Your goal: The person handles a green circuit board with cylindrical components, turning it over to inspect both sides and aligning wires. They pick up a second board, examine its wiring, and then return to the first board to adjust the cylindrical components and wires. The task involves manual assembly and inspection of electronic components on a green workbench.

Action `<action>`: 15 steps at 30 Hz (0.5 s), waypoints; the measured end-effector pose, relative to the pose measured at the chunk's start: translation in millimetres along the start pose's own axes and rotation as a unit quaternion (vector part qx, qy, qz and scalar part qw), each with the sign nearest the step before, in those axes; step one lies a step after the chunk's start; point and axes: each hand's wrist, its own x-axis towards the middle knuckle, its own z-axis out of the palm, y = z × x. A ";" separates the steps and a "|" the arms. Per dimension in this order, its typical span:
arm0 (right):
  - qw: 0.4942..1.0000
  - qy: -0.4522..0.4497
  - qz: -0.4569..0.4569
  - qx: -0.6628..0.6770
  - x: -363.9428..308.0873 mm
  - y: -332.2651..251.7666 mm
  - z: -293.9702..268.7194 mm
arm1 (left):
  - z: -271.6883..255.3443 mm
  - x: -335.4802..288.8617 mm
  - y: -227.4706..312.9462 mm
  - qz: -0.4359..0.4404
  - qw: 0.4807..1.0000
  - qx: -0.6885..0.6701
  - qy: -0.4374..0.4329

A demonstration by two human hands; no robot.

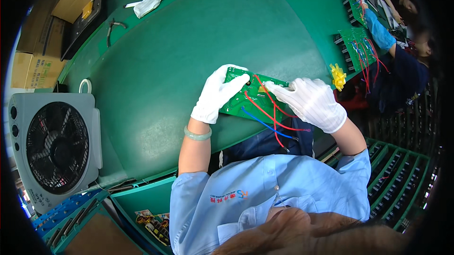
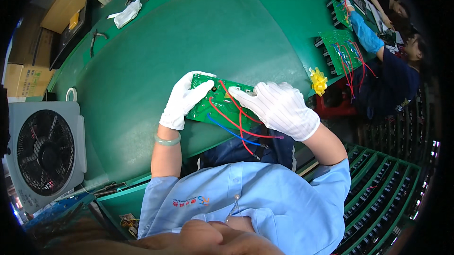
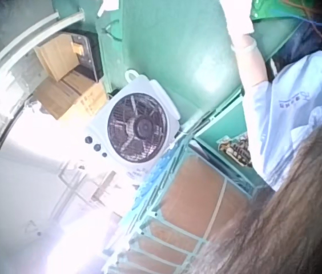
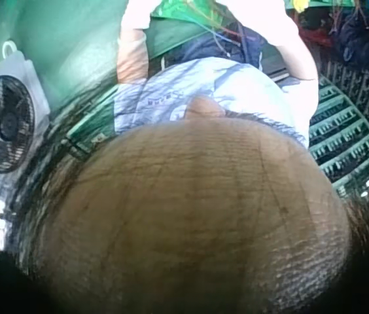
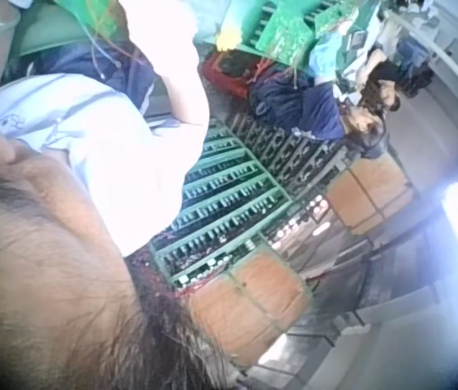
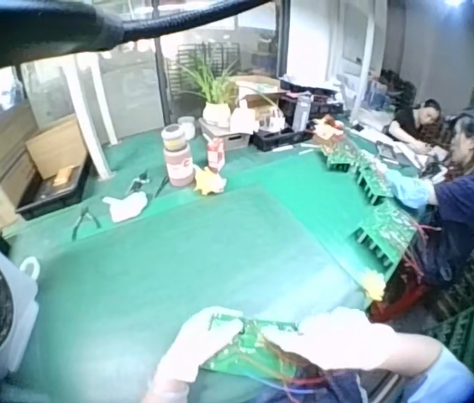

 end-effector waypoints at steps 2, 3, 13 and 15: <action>0.996 0.073 0.046 0.012 2.6 8.9 -20.2 | -1.6 -1.6 -0.2 -0.014 1.000 0.002 0.012; 0.992 0.108 0.070 0.016 0.4 13.5 -27.4 | -1.6 -3.0 1.0 -0.019 0.999 -0.022 0.017; 0.867 0.054 0.492 -0.063 -159.5 70.6 71.7 | -2.6 5.6 -9.4 0.036 0.999 0.004 0.025; 0.857 0.037 0.514 -0.012 -199.0 79.8 119.0 | -7.0 11.1 -16.4 0.078 0.997 0.010 0.018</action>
